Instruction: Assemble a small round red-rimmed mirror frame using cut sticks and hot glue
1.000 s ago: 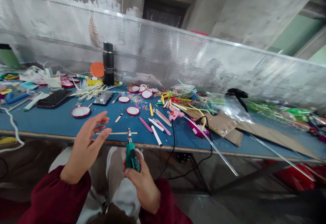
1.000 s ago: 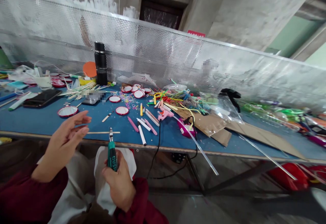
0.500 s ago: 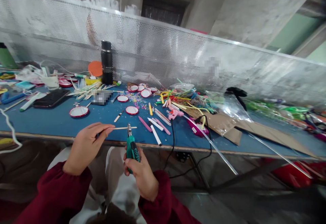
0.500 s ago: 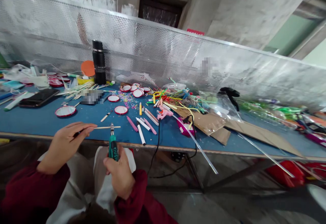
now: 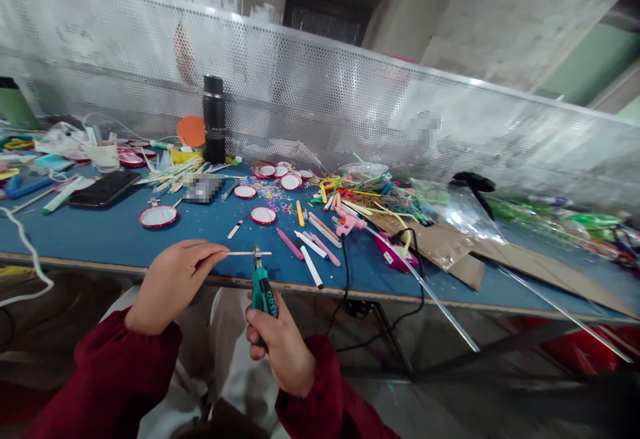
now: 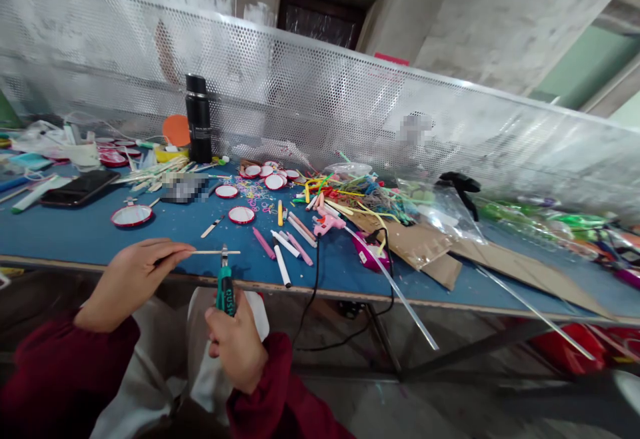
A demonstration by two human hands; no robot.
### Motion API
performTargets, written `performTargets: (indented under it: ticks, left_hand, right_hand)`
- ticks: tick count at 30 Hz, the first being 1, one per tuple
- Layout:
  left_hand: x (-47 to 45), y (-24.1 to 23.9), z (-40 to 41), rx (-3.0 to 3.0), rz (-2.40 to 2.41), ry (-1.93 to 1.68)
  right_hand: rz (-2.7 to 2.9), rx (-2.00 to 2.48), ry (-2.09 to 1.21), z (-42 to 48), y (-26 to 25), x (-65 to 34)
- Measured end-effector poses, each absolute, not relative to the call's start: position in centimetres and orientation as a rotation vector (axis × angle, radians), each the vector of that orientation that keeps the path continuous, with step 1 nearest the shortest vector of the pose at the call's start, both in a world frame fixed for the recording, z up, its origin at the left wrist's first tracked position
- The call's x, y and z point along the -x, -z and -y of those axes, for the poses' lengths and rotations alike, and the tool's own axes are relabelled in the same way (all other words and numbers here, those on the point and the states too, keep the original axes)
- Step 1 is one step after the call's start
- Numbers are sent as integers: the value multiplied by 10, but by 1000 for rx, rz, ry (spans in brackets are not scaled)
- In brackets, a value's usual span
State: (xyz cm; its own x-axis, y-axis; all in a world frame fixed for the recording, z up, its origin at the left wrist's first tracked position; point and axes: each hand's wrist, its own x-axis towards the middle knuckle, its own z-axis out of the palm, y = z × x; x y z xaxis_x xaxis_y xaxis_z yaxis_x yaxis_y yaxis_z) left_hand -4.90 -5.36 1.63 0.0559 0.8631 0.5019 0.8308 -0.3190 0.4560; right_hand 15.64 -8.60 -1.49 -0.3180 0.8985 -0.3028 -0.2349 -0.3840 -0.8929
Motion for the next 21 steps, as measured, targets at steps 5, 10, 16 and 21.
performTargets:
  ticks: [5, 10, 16, 21]
  left_hand:
    - [49, -13, 50, -2270, -1813, -1109]
    - [48, -13, 47, -2325, -1801, -1089]
    - [49, -18, 39, -2382, -1774, -1068]
    - [49, -18, 36, -2464, -1734, -1031]
  right_hand:
    - [998, 1115, -1813, 84, 10, -159]
    - [982, 1167, -1811, 81, 7, -163]
    - [928, 1241, -1823, 72, 5, -162]
    - [933, 1239, -1828, 67, 21, -166]
